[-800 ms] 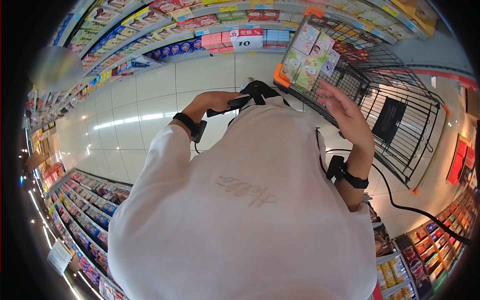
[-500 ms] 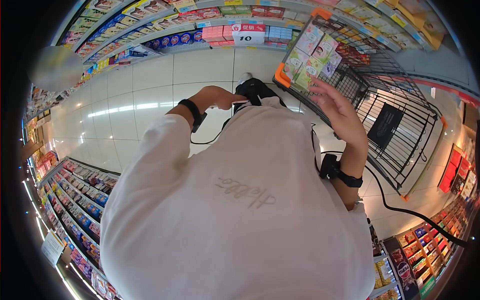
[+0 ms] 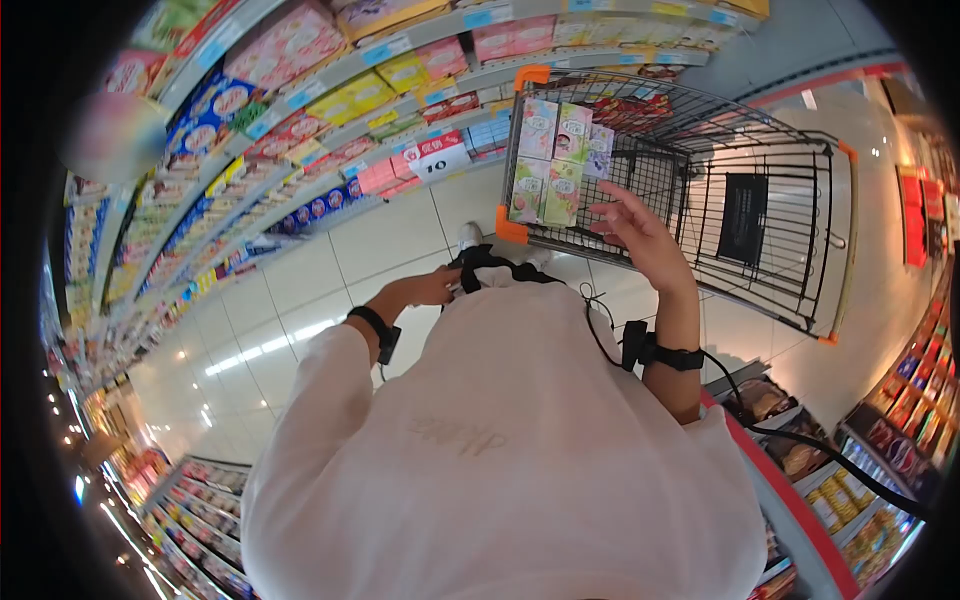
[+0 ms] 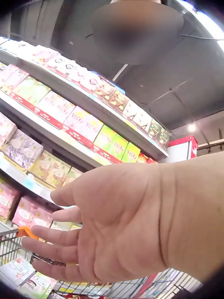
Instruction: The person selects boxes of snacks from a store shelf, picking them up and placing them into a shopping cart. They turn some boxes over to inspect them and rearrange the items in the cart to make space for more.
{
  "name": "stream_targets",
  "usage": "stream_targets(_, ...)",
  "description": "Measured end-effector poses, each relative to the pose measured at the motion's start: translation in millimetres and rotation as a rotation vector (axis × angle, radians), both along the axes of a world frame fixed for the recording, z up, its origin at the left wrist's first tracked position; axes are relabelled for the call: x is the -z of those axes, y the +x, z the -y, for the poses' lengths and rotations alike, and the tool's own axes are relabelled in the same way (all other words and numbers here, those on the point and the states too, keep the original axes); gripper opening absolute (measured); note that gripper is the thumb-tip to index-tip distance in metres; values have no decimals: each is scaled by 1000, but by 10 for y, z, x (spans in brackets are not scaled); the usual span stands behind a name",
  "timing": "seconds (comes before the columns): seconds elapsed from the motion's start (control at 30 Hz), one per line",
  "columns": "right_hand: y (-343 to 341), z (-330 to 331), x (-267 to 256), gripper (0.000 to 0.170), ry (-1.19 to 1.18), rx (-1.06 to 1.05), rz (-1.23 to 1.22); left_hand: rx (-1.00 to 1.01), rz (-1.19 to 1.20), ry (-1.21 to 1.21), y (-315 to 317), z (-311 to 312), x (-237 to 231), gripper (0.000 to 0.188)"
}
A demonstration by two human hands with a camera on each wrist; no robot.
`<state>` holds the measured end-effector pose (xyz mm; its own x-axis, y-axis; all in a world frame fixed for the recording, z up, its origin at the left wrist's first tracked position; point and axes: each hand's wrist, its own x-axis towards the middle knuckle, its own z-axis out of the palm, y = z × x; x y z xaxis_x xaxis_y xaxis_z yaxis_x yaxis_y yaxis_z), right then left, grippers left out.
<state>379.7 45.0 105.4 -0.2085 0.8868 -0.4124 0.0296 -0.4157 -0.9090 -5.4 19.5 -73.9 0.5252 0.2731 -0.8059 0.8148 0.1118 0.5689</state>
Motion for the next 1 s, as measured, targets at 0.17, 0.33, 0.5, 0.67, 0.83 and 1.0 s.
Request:
stream_targets(0.17,241,-153,148,44,-40,112,-16,-7,-208,-224,-7,-202,-268,85)
stream_targets(0.33,376,-340,200,47,-8,246,-13,-301,-230,-495,-107,-152,-237,78)
stream_targets(0.5,350,-604,234,48,13,254,-21,-265,-292,-376,-28,-170,-441,71)
stream_targets(0.67,261,-783,195,49,47,179,-37,-246,-246,-191,-203,-71,-150,61)
stream_targets(0.83,154,-844,103,49,99,162,6,190,-72,354,-462,-635,-168,43)
stream_targets(1.0,83,-776,-65,44,151,185,61,-268,42,1095,-326,-2150,-1314,44)
